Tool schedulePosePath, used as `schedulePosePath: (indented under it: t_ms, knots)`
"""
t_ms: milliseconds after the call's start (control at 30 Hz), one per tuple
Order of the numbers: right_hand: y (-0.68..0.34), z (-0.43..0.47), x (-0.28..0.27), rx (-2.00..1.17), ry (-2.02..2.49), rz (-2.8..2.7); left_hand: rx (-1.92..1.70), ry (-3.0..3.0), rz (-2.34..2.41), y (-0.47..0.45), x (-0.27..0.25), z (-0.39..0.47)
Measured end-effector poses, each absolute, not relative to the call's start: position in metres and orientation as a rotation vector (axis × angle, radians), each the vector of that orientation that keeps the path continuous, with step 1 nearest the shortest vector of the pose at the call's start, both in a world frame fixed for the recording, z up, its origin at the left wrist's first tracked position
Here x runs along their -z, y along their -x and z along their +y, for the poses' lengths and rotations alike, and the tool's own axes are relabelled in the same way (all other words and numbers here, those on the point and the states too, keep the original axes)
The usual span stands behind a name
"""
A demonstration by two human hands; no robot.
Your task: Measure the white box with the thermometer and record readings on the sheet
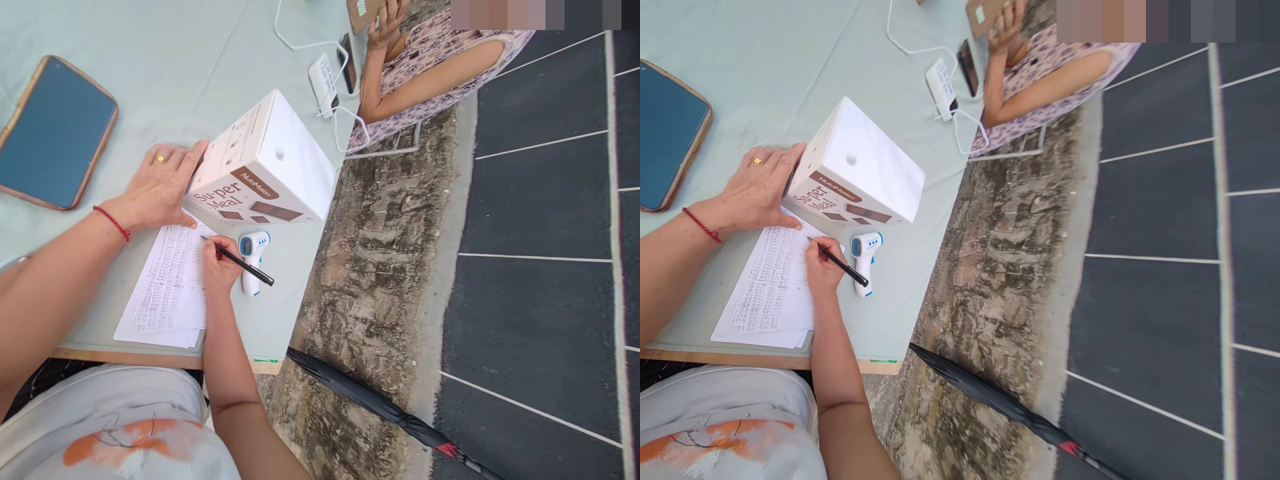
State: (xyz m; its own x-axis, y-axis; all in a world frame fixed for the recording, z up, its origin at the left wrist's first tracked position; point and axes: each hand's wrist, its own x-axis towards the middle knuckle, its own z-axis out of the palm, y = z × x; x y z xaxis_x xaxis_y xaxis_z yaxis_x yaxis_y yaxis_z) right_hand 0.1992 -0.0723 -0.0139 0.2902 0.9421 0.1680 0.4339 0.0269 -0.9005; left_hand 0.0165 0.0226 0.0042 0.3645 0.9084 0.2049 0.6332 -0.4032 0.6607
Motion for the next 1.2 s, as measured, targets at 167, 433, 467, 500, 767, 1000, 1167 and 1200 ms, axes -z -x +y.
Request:
schedulePosePath:
  t_ms: [167, 433, 467, 500, 767, 1000, 1167, 1200]
  knots:
    - [-0.199, -0.072, 0.015, -0.622, 1.555, -1.278, -0.774, -2.150, 1.314, -0.017, -0.004, 0.023]
    - [-0.197, -0.072, 0.012, -0.604, 1.583, -1.282, -0.799, -2.129, 1.290, -0.017, 0.001, 0.025]
    - [-0.197, -0.072, 0.012, -0.606, 1.588, -1.291, -0.791, -2.133, 1.307, -0.017, -0.001, 0.024]
    - [-0.197, -0.071, 0.012, -0.608, 1.585, -1.297, -0.783, -2.141, 1.324, -0.017, -0.003, 0.023]
    - [-0.203, -0.077, 0.009, -0.505, 1.546, -1.386, -0.761, -2.161, 1.337, -0.017, -0.004, 0.023]
    - [-0.217, -0.092, -0.028, -0.382, 1.455, -1.823, -0.884, -2.128, 1.300, -0.015, 0.005, 0.024]
    - [-0.223, -0.110, -0.027, -0.229, 1.659, -2.111, -0.881, -2.078, 1.275, -0.015, -0.001, 0.025]
    - [-0.224, -0.114, -0.026, -0.217, 1.682, -2.143, -0.888, -2.074, 1.264, -0.015, -0.002, 0.025]
